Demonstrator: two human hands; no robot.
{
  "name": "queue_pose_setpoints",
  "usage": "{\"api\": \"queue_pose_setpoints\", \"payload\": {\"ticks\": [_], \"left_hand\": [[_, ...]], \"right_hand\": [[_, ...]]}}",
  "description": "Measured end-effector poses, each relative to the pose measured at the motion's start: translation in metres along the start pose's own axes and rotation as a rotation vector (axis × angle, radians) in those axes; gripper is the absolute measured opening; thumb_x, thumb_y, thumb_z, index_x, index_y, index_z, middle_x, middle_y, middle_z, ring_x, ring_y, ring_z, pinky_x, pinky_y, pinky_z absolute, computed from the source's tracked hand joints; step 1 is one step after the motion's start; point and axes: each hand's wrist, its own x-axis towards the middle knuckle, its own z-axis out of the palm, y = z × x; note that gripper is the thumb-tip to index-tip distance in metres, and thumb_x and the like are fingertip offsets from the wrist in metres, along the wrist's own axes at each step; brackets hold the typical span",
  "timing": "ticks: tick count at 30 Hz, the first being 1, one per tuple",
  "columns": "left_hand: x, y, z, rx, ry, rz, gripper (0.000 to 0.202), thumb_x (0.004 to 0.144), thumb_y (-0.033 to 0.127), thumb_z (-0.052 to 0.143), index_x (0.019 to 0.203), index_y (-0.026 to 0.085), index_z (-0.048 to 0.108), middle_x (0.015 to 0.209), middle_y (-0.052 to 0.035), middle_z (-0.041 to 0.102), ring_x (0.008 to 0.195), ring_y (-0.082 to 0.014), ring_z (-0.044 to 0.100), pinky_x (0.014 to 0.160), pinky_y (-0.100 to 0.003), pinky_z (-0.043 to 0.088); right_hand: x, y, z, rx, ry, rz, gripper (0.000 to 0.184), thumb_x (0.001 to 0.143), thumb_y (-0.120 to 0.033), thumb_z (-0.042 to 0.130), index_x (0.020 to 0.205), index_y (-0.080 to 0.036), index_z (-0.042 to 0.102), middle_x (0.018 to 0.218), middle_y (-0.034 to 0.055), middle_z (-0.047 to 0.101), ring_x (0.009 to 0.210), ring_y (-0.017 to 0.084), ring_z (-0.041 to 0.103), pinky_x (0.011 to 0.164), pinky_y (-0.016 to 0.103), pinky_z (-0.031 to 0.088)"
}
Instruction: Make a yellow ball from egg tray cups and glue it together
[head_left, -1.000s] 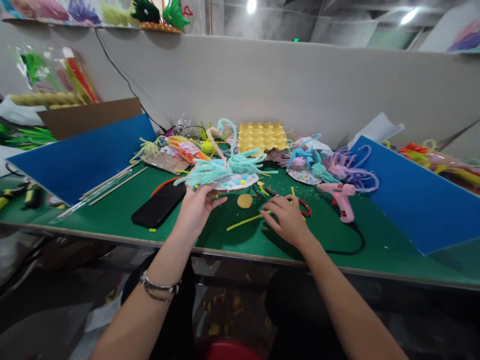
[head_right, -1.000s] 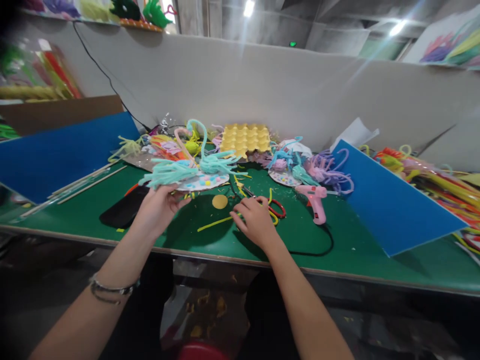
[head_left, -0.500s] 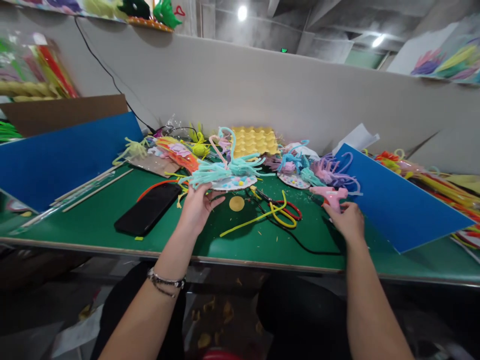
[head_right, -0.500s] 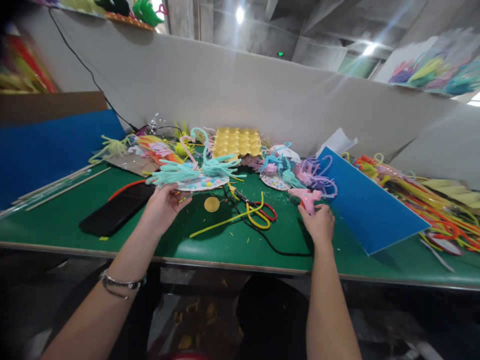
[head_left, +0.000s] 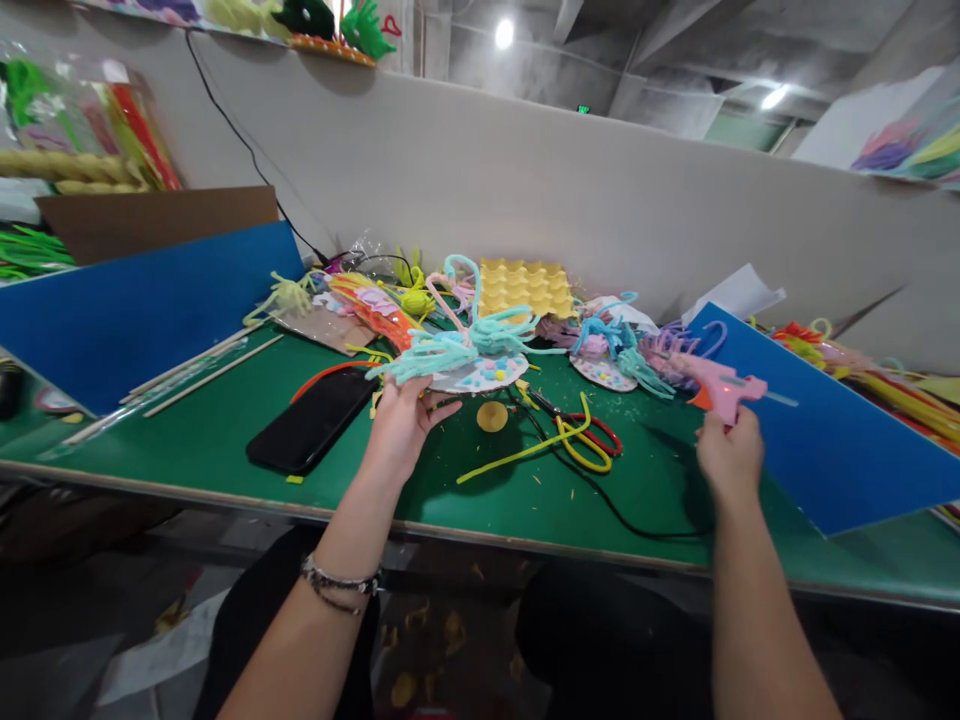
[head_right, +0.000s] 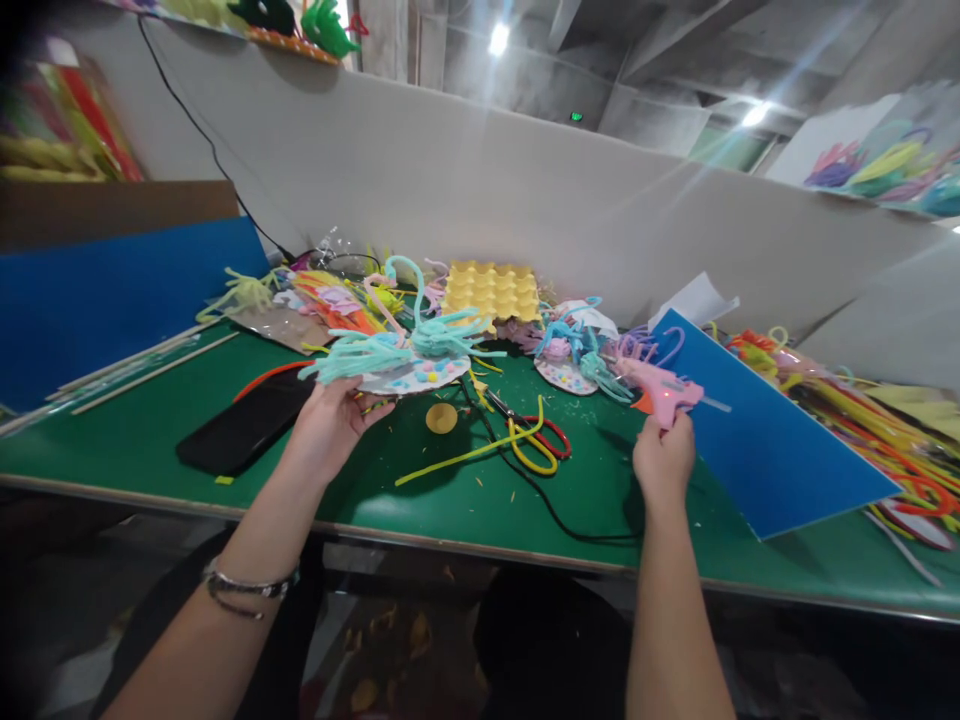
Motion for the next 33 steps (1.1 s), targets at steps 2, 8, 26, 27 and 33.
{"api": "queue_pose_setpoints", "payload": {"ticks": [2,8,26,27,33], "left_hand": [[-0.001,0.001,0.001,-0.002,-0.001,-0.005,0.024,0.062,0.012,0.057,0.082,0.018,0.045,0.069,0.0037,0.065,0.052,-0.0093,0.062,0.049,-0.021,0.054],[-0.010,0.007,0.008,0.011,-0.031,-0.031,0.023,0.064,0.011,0.058,0.081,0.017,0.045,0.065,0.0033,0.064,0.049,-0.0085,0.060,0.047,-0.019,0.053],[-0.028,0.012,0.017,-0.042,-0.027,0.004,0.020,0.061,0.015,0.061,0.074,0.016,0.046,0.063,0.0044,0.063,0.041,-0.0040,0.054,0.041,-0.014,0.051],[-0.028,0.012,0.017,-0.048,-0.032,0.004,0.020,0.061,0.014,0.061,0.074,0.016,0.047,0.063,0.0047,0.063,0.041,-0.0040,0.054,0.042,-0.014,0.052],[-0.030,0.012,0.019,-0.064,-0.049,0.006,0.024,0.059,0.016,0.067,0.070,0.017,0.047,0.054,0.0063,0.059,0.039,-0.0051,0.054,0.045,-0.016,0.053]], "right_hand": [[-0.001,-0.025,-0.006,-0.002,0.056,0.131,0.029,0.077,-0.036,0.034,0.085,-0.014,0.052,0.053,0.0021,0.047,0.048,0.018,0.045,0.047,0.032,0.035],[-0.016,-0.105,-0.023,0.161,0.039,0.196,0.041,0.056,-0.055,0.061,0.073,-0.020,0.049,0.056,-0.0029,0.047,0.048,0.013,0.042,0.044,0.027,0.037],[-0.044,-0.124,-0.021,0.009,0.339,-0.577,0.039,0.073,-0.037,0.065,0.102,-0.017,0.049,0.069,0.0010,0.046,0.063,0.017,0.049,0.056,0.030,0.042],[-0.044,-0.125,-0.021,-0.001,0.341,-0.594,0.040,0.073,-0.038,0.064,0.103,-0.016,0.049,0.070,0.0024,0.047,0.065,0.019,0.049,0.058,0.031,0.042],[-0.045,-0.127,-0.019,-0.031,0.331,-0.612,0.045,0.074,-0.041,0.063,0.108,-0.014,0.050,0.073,0.0050,0.049,0.068,0.020,0.050,0.059,0.032,0.042]]}}
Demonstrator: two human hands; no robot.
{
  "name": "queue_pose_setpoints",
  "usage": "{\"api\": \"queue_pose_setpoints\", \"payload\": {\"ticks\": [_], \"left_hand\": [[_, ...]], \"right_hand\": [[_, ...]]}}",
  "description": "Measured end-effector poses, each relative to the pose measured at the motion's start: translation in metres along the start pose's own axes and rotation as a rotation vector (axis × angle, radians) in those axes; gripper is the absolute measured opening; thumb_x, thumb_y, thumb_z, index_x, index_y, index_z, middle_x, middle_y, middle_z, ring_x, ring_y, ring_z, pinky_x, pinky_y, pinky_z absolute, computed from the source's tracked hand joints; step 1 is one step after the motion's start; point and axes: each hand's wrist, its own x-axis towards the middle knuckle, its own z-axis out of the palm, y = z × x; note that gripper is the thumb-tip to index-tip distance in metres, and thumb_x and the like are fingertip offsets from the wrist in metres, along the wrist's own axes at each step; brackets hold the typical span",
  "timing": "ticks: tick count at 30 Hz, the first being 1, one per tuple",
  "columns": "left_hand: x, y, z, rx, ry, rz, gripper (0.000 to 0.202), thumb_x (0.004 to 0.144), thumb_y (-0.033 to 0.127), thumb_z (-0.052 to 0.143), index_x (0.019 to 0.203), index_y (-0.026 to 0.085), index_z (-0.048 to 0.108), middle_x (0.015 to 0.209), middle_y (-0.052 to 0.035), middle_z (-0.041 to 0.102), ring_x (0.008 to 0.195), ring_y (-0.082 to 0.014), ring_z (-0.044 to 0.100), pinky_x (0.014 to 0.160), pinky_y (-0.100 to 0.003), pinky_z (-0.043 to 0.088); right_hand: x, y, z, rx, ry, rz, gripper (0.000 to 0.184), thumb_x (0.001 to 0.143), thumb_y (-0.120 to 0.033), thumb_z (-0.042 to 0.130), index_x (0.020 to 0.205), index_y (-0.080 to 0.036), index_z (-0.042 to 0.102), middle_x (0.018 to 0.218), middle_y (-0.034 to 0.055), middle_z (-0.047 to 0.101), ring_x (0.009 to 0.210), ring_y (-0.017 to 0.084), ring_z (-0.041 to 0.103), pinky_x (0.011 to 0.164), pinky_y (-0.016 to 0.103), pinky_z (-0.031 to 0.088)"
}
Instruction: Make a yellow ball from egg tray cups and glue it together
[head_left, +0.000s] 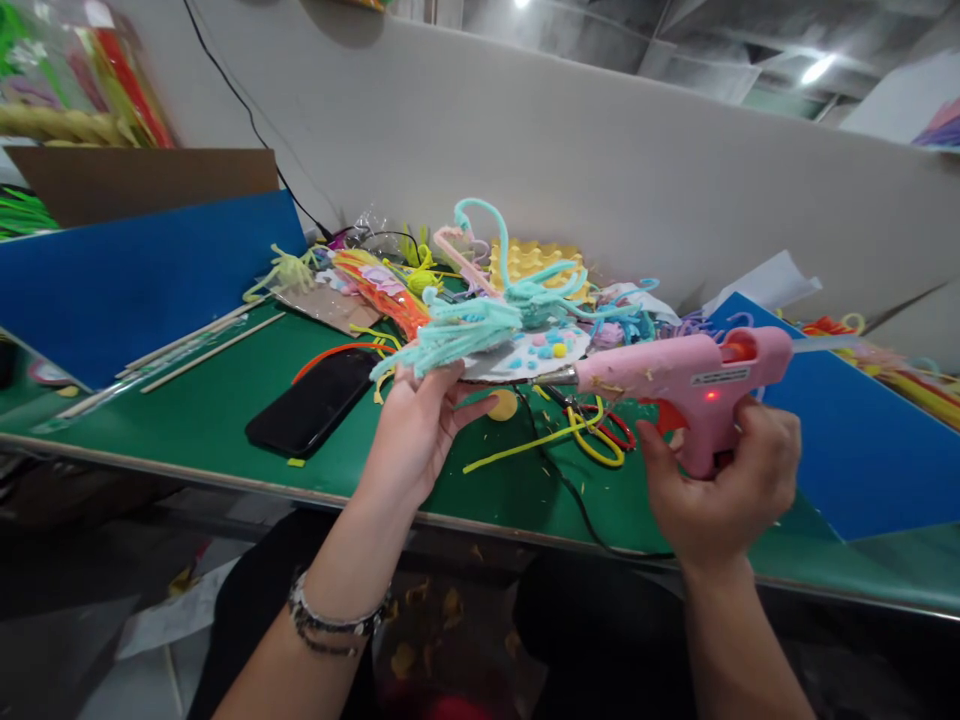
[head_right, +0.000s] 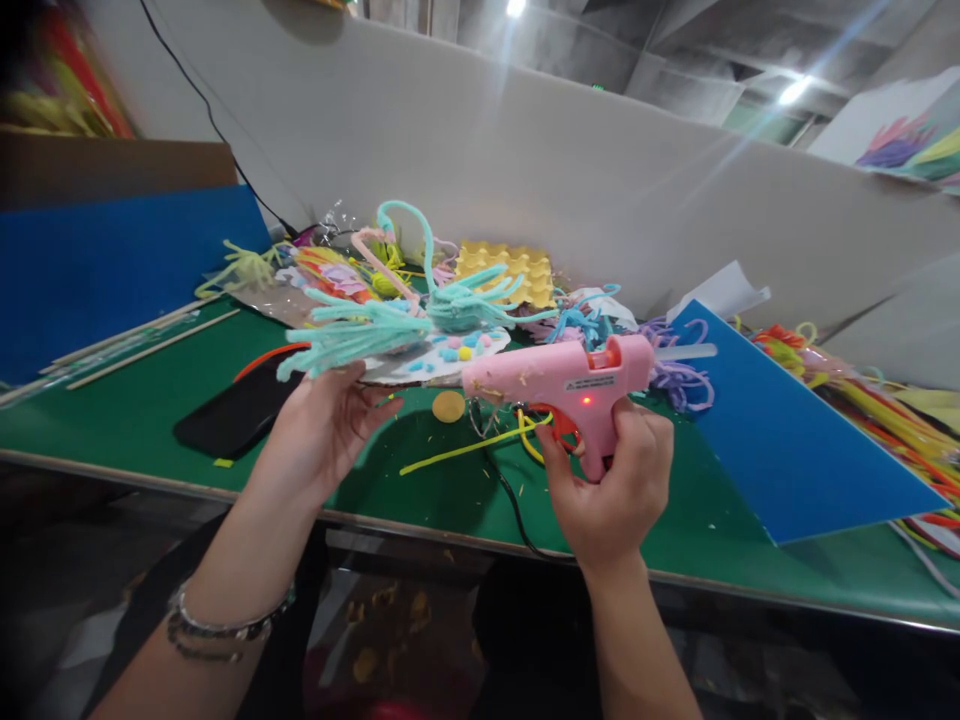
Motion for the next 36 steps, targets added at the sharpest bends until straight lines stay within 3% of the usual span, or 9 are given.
{"api": "queue_pose_setpoints", "payload": {"ticks": [8,16,29,36], "left_hand": [[-0.0025,0.0020,0.0026,-0.044,0.017,-0.021,0.030,0.058,0.014,0.070,0.076,0.018,0.047,0.063,0.0043,0.064,0.040,-0.0062,0.055,0.046,-0.018,0.053],[-0.0033,0.0013,0.0014,-0.036,0.036,-0.007,0.026,0.058,0.014,0.070,0.070,0.017,0.047,0.060,0.0045,0.062,0.047,-0.0081,0.059,0.049,-0.019,0.053],[-0.0051,0.0037,0.0023,0.000,0.033,0.007,0.022,0.061,0.014,0.068,0.073,0.017,0.049,0.063,0.0035,0.063,0.053,-0.0104,0.062,0.053,-0.021,0.056],[-0.0044,0.0056,0.0015,-0.019,-0.018,0.016,0.013,0.059,0.012,0.065,0.063,0.015,0.053,0.058,0.0027,0.064,0.049,-0.0083,0.060,0.049,-0.016,0.055]], "right_hand": [[0.0002,0.0008,-0.0014,-0.008,0.002,-0.026,0.047,0.074,-0.036,0.063,0.112,-0.010,0.050,0.075,0.0079,0.050,0.068,0.021,0.048,0.060,0.034,0.042],[0.0020,-0.0005,-0.0029,-0.036,0.013,-0.039,0.045,0.076,-0.030,0.061,0.114,-0.009,0.049,0.071,0.0062,0.050,0.067,0.021,0.048,0.061,0.034,0.041],[0.0014,-0.0020,-0.0046,-0.075,0.003,0.013,0.040,0.080,-0.031,0.055,0.116,-0.016,0.047,0.078,0.0076,0.050,0.068,0.022,0.049,0.061,0.037,0.041],[0.0007,-0.0003,-0.0056,-0.077,0.016,0.009,0.040,0.080,-0.029,0.055,0.118,-0.016,0.047,0.080,0.0079,0.050,0.069,0.021,0.048,0.061,0.037,0.040]]}}
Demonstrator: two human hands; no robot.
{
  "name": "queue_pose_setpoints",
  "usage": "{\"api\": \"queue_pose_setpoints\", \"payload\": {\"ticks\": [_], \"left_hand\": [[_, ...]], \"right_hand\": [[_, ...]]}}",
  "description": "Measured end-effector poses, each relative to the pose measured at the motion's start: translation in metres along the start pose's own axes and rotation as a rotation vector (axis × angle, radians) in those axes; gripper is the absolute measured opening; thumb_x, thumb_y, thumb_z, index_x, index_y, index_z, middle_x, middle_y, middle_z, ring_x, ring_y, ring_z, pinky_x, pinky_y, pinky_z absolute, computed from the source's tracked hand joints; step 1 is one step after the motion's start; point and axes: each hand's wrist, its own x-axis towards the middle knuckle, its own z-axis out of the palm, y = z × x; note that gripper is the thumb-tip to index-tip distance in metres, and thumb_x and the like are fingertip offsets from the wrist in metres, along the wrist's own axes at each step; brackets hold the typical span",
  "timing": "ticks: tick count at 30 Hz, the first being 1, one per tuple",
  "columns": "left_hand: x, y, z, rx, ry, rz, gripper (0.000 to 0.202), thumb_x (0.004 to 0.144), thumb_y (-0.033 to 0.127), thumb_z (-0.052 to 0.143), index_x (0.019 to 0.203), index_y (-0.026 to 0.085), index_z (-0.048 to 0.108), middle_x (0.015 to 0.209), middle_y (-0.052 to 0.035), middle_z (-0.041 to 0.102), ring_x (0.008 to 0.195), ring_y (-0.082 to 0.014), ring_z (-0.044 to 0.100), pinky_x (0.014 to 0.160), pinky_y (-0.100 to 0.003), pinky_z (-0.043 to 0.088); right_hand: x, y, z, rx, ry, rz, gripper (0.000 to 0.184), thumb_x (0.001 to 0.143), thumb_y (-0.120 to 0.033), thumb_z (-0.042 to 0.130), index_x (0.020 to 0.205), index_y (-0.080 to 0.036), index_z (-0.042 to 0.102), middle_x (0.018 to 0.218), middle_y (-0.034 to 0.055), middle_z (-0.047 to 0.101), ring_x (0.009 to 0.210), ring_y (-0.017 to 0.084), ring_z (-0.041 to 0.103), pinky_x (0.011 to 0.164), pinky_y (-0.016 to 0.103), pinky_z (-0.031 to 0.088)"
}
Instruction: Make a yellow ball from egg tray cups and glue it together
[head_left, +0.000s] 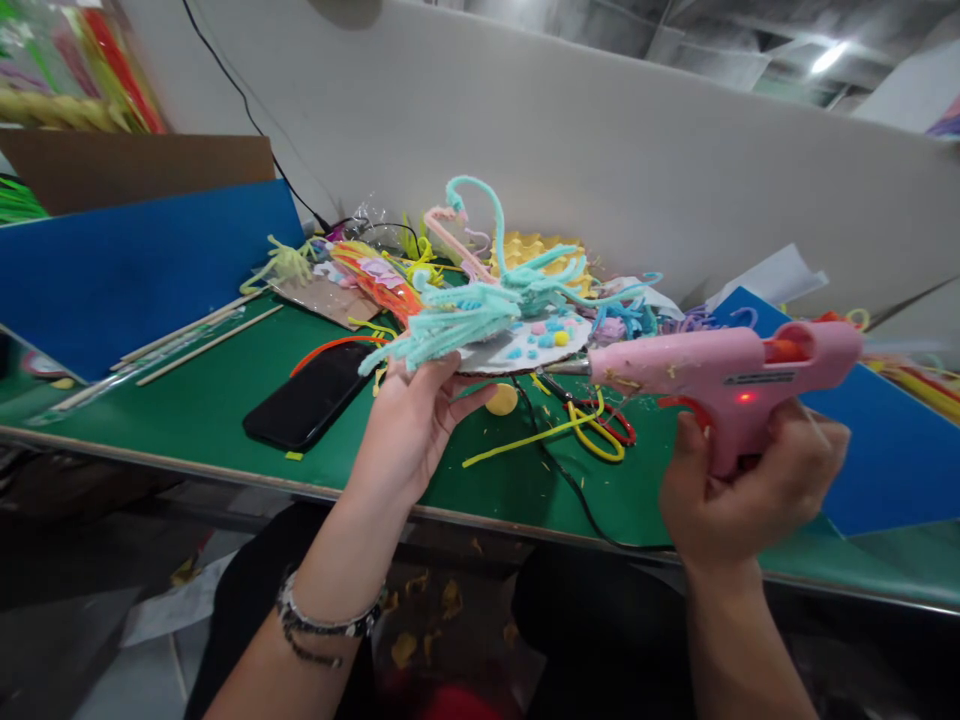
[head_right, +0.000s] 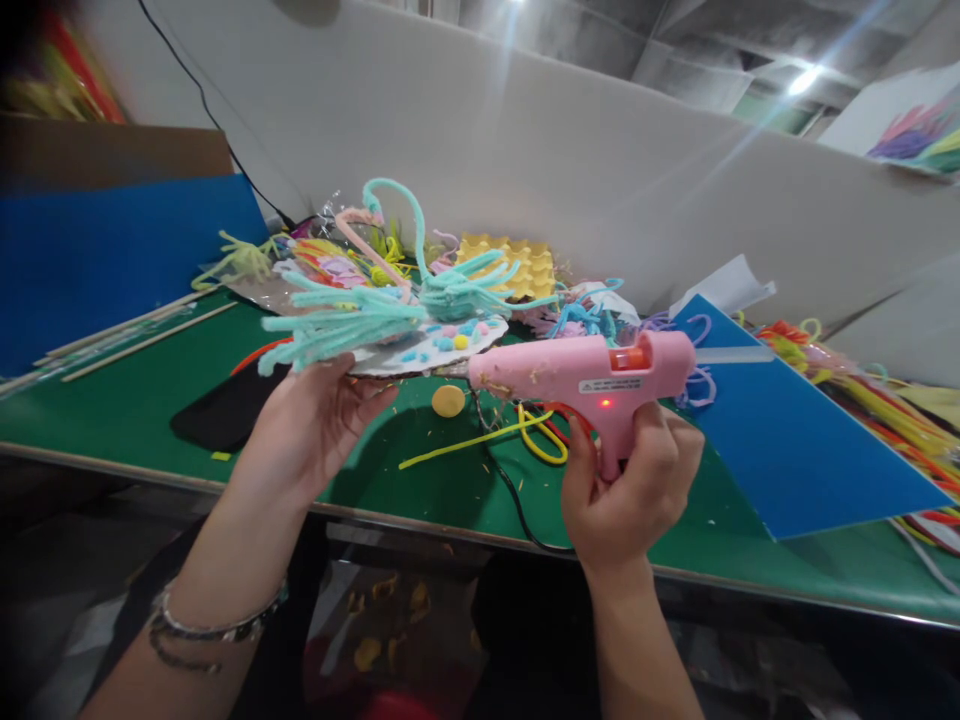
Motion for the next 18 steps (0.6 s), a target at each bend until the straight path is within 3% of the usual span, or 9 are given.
{"api": "queue_pose_setpoints", "payload": {"ticks": [18], "left_hand": [[-0.0005,0.0008,0.0011,0.023,-0.004,-0.018,0.003,0.067,0.011,0.057,0.066,0.014,0.056,0.055,0.0031,0.061,0.047,-0.0068,0.058,0.048,-0.014,0.053]], "right_hand": [[-0.0008,0.0004,-0.0019,0.016,0.035,0.015,0.044,0.079,-0.025,0.057,0.121,-0.019,0.047,0.081,0.0082,0.052,0.069,0.022,0.049,0.061,0.038,0.040]]}}
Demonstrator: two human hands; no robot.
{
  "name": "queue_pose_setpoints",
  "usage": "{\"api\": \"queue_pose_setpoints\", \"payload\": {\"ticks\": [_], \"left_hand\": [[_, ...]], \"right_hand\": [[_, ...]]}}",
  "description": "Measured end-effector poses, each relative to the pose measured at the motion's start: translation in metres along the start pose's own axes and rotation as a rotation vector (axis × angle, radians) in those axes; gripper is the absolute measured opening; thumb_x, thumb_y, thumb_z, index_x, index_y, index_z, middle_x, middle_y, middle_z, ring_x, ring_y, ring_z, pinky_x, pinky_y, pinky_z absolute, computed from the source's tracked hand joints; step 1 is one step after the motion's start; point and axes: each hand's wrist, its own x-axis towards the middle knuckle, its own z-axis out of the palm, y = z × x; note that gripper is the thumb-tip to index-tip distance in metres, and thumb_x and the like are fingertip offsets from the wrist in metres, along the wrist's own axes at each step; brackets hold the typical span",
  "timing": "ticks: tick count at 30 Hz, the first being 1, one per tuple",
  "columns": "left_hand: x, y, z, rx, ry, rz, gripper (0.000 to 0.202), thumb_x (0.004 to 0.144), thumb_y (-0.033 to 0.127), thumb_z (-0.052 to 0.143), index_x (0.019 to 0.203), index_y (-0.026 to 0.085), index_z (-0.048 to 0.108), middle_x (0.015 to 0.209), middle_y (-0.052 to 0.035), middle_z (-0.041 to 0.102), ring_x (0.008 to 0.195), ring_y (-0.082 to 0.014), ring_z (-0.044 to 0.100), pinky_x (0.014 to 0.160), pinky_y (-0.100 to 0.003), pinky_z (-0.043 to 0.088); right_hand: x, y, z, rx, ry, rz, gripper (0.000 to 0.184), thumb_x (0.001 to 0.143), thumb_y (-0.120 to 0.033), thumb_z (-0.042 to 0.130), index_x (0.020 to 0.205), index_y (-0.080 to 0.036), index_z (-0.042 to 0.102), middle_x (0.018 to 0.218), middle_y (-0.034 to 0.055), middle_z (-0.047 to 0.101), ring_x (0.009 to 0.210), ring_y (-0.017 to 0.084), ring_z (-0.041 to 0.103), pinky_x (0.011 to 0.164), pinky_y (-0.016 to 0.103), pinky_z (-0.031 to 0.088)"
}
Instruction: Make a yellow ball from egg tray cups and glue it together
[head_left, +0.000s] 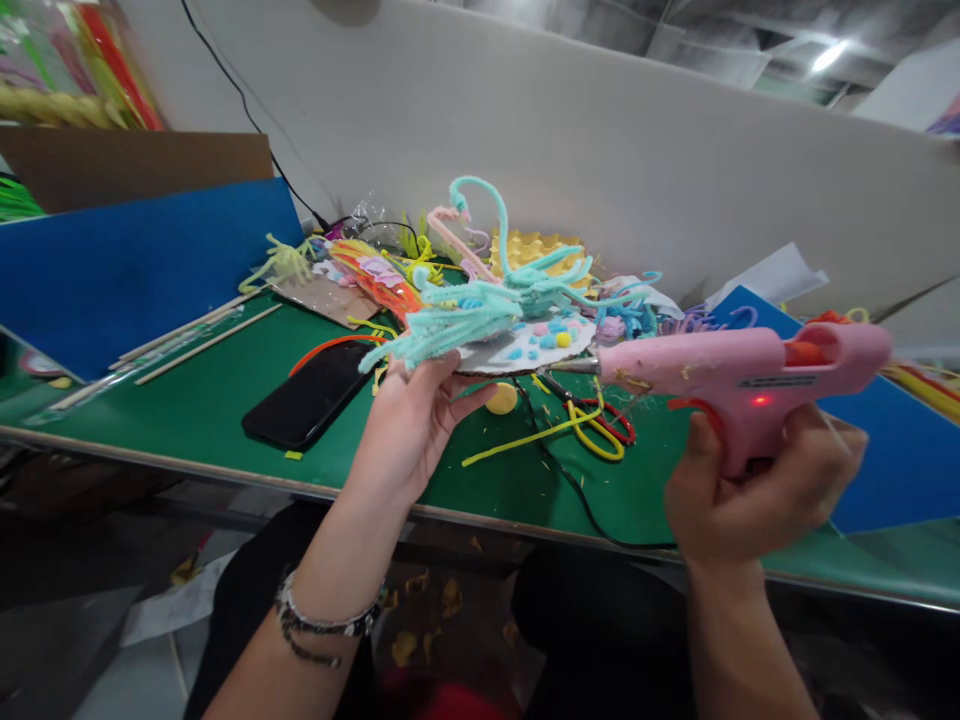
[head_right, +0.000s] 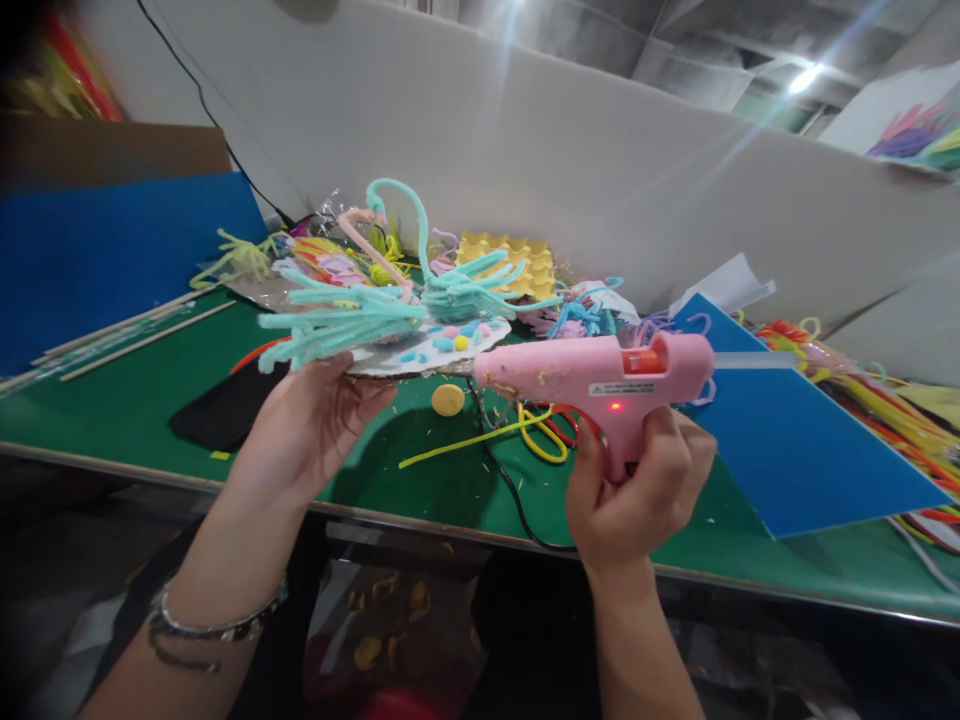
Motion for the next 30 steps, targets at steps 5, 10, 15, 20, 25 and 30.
{"api": "queue_pose_setpoints", "payload": {"ticks": [5,10,15,20,25,30], "left_hand": [[0.000,0.000,0.000,-0.011,0.002,0.000,0.005,0.066,0.011,0.057,0.071,0.014,0.056,0.060,0.0021,0.064,0.048,-0.0071,0.060,0.049,-0.015,0.054],[0.000,-0.001,-0.002,-0.032,-0.009,0.006,0.004,0.066,0.010,0.057,0.069,0.013,0.056,0.058,0.0019,0.063,0.048,-0.0070,0.059,0.049,-0.016,0.054],[0.000,-0.001,-0.002,0.012,-0.001,0.004,0.005,0.067,0.012,0.059,0.070,0.014,0.056,0.058,0.0025,0.062,0.048,-0.0068,0.060,0.050,-0.015,0.054],[0.001,-0.001,-0.003,0.020,0.005,0.015,0.004,0.068,0.013,0.061,0.069,0.013,0.056,0.055,0.0034,0.059,0.047,-0.0070,0.059,0.051,-0.015,0.054],[0.002,-0.001,-0.004,-0.025,-0.019,0.001,0.003,0.067,0.013,0.061,0.067,0.013,0.057,0.053,0.0034,0.058,0.045,-0.0061,0.057,0.050,-0.015,0.054],[0.002,-0.001,-0.005,-0.038,-0.028,0.001,0.003,0.067,0.012,0.060,0.068,0.013,0.058,0.056,0.0028,0.061,0.045,-0.0061,0.057,0.050,-0.015,0.055]], "right_hand": [[0.000,0.001,0.000,-0.004,0.014,-0.001,0.043,0.078,-0.024,0.058,0.119,-0.017,0.049,0.079,0.0085,0.053,0.068,0.022,0.048,0.061,0.038,0.040],[-0.001,0.002,0.001,-0.018,0.015,-0.003,0.042,0.079,-0.025,0.056,0.120,-0.017,0.048,0.080,0.0084,0.052,0.069,0.022,0.049,0.061,0.038,0.039],[0.000,0.004,0.000,-0.029,0.016,-0.012,0.043,0.080,-0.024,0.055,0.122,-0.019,0.046,0.083,0.0093,0.053,0.069,0.023,0.049,0.061,0.038,0.040],[-0.001,0.006,0.001,-0.007,0.046,-0.012,0.049,0.077,-0.021,0.058,0.125,-0.018,0.047,0.082,0.0097,0.054,0.070,0.023,0.049,0.061,0.038,0.039],[-0.002,0.009,0.002,0.000,0.056,-0.013,0.051,0.076,-0.020,0.059,0.126,-0.018,0.047,0.082,0.0089,0.053,0.069,0.022,0.047,0.061,0.037,0.038],[-0.003,0.011,0.004,-0.009,0.070,-0.016,0.063,0.067,-0.031,0.070,0.124,-0.019,0.047,0.077,0.0047,0.049,0.066,0.020,0.044,0.059,0.034,0.037]]}}
